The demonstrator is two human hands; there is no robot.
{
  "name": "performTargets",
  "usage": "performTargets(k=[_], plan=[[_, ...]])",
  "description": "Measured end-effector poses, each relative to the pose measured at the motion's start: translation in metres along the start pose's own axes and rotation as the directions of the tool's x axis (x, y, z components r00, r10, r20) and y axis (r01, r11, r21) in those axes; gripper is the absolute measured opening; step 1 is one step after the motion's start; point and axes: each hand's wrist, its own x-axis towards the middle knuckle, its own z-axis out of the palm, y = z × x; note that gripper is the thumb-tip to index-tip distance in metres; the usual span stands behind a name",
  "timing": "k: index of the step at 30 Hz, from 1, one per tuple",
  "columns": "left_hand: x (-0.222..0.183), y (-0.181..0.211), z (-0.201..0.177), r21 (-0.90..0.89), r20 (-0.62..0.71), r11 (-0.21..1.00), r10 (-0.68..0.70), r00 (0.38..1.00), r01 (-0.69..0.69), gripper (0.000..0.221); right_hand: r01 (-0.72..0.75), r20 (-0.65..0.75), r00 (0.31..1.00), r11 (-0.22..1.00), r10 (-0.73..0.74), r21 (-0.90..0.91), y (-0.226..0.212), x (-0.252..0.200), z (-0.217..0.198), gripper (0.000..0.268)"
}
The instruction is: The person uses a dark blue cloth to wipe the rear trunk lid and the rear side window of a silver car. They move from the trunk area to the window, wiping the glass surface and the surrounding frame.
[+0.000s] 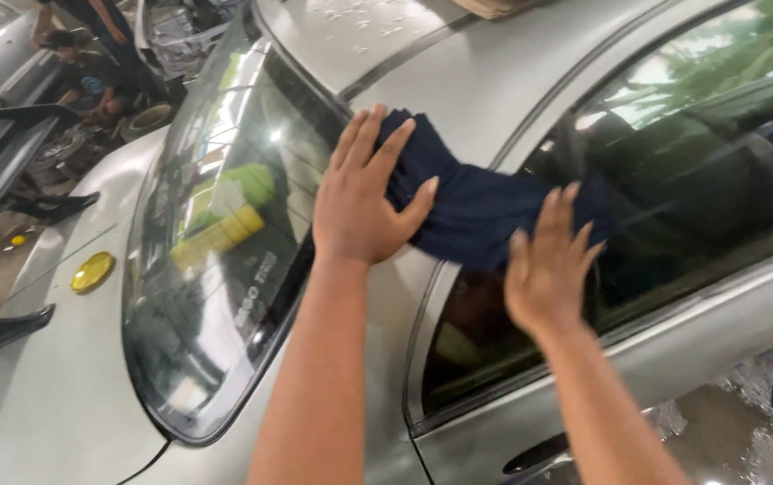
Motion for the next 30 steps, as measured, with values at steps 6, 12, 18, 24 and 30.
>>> performTargets(k=[6,12,18,24,30], plan=[[0.001,-0.002,0.009,-0.063,-0.212,0.998,0.010,0.977,-0.023,0.058,0.117,-0.143,0.984,0.992,-0.110,0.037,-0.041,0.005,0.000,0.060],[-0.003,-0.006,0.012,-0.105,-0.202,0.992,0.041,0.979,-0.064,0.052,0.285,-0.122,0.950,0.958,-0.287,-0.033,0.007,-0.143,0.083,0.053],[-0.004,-0.010,0.016,-0.057,-0.248,0.990,0.111,0.962,-0.129,0.050,0.219,-0.118,0.968,0.976,-0.219,-0.017,0.010,-0.040,0.031,0.066],[-0.002,-0.001,0.005,-0.036,-0.237,0.975,0.206,0.949,-0.220,0.043,0.115,-0.212,0.969,0.991,-0.128,-0.072,-0.033,0.028,0.007,0.074],[-0.008,0.000,0.011,0.077,-0.261,0.954,0.299,0.918,-0.289,0.037,0.498,-0.072,0.853,0.847,-0.518,-0.187,-0.017,-0.034,0.029,0.071]])
